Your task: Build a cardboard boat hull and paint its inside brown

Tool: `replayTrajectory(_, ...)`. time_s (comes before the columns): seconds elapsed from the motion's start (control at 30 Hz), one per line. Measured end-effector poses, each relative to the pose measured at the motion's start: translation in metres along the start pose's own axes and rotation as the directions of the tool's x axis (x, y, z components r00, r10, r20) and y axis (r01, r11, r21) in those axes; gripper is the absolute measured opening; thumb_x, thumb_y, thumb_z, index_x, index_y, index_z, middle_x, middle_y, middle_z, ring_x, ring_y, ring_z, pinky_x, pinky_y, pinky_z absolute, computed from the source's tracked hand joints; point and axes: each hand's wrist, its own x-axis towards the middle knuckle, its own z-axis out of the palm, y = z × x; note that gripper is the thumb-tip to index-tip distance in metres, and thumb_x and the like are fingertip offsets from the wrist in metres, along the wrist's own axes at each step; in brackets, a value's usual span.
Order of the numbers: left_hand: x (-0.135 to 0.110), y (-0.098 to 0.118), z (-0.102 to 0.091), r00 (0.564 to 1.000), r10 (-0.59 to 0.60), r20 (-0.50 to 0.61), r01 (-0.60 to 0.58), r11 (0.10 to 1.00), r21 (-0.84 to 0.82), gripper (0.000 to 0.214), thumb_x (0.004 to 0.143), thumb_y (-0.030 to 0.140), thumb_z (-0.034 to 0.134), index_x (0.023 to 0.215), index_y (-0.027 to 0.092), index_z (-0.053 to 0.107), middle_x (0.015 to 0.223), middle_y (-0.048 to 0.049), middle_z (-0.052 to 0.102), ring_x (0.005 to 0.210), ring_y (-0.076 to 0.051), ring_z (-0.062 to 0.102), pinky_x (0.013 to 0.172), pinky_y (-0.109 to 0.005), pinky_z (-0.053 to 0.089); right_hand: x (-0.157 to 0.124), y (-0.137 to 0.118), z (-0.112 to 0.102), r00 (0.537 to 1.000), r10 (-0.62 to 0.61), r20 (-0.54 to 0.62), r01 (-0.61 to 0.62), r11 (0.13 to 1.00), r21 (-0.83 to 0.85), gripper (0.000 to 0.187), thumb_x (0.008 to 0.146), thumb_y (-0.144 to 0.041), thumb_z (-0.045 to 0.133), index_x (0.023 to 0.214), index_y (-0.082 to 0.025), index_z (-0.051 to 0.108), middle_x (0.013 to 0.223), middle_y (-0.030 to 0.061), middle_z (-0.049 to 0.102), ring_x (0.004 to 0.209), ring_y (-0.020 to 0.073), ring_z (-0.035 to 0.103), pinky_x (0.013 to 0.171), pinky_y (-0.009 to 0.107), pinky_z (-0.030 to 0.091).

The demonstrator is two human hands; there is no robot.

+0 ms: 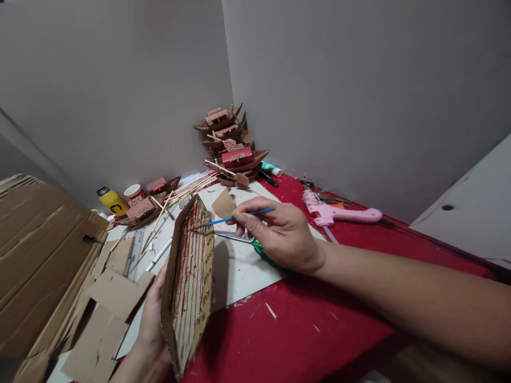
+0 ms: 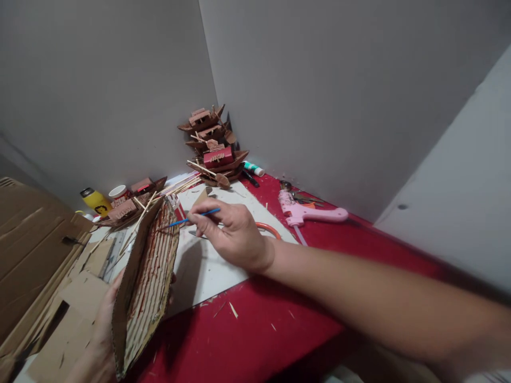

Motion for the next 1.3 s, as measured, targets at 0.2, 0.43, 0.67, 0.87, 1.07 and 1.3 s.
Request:
replayTrajectory(0.2,0.005,0.001,-0.004,1.0,-0.016,0.001,0.016,1.0,0.005,0.033,0.088,0.024,0.045,0.112,0.011,0.063,0.062,-0.0089,0.071,0.053,-0.024,0.069,0.052,-0.034,0.058,-0.007,-0.014,0.003,0.96,0.085,0.267,-0.113,0.989,0.093,0.011,0.088,-0.018,0.054,0.079,-0.015,0.061,0.06,-0.0004,0.061,0.05,0.0087,0.058,0.047,0.02,0.048)
replayTrajectory(0.43,0.014,0.016,-0.003,0.983,0.185,-0.013,-0.186,0.979,-0.088,0.04,0.092,0.021,0.037,0.127,0.013,0.053,0.069,-0.0083,0.073,0.058,-0.022,0.07,0.056,-0.032,0.059,0.024,-0.014,0.001,0.981,0.177,-0.08,-0.165,0.977,0.138,0.01,0.088,-0.026,0.056,0.085,-0.016,0.057,0.071,0.002,0.066,0.053,0.0098,0.059,0.048,0.021,0.047)
replayTrajectory(0.67,0.017,0.02,-0.003,0.963,0.266,0.039,-0.261,0.96,-0.1,0.038,0.092,0.021,0.037,0.126,0.016,0.055,0.074,-0.0075,0.074,0.065,-0.022,0.071,0.058,-0.031,0.059,0.093,0.031,0.028,0.972,0.139,0.188,-0.02,0.851,-0.524,0.019,0.09,-0.026,0.051,0.082,-0.015,0.064,0.08,0.0068,0.069,0.076,0.017,0.063,0.069,0.026,0.044)
replayTrajectory(0.87,0.019,0.018,-0.003,0.961,0.276,0.021,-0.269,0.95,-0.158,0.037,0.091,0.02,0.038,0.121,0.016,0.059,0.078,-0.0074,0.074,0.064,-0.02,0.071,0.056,-0.029,0.059,0.112,0.053,0.059,0.9,0.351,0.259,-0.092,0.733,-0.674,0.01,0.078,-0.02,0.061,0.071,-0.014,0.065,0.085,0.015,0.071,0.086,0.0268,0.064,0.07,0.03,0.042)
replayTrajectory(1.07,0.019,0.018,-0.003,0.963,0.271,0.007,-0.267,0.951,-0.156,0.034,0.089,0.019,0.043,0.119,0.017,0.059,0.077,-0.0057,0.073,0.07,-0.021,0.071,0.058,-0.029,0.059,0.114,0.063,0.058,0.893,0.436,0.115,-0.318,0.789,-0.526,0.012,0.078,-0.015,0.06,0.066,-0.014,0.06,0.077,0.0119,0.071,0.072,0.0199,0.064,0.062,0.026,0.044)
replayTrajectory(1.3,0.015,0.018,-0.005,0.97,0.229,0.081,-0.215,0.965,-0.148,0.035,0.089,0.024,0.043,0.121,0.015,0.057,0.078,-0.0081,0.073,0.069,-0.023,0.071,0.056,-0.031,0.06,0.107,0.061,0.037,0.763,0.639,-0.096,-0.645,0.762,-0.055,0.021,0.091,-0.015,0.043,0.07,-0.015,0.05,0.065,0.0066,0.066,0.042,0.0067,0.053,0.036,0.017,0.034)
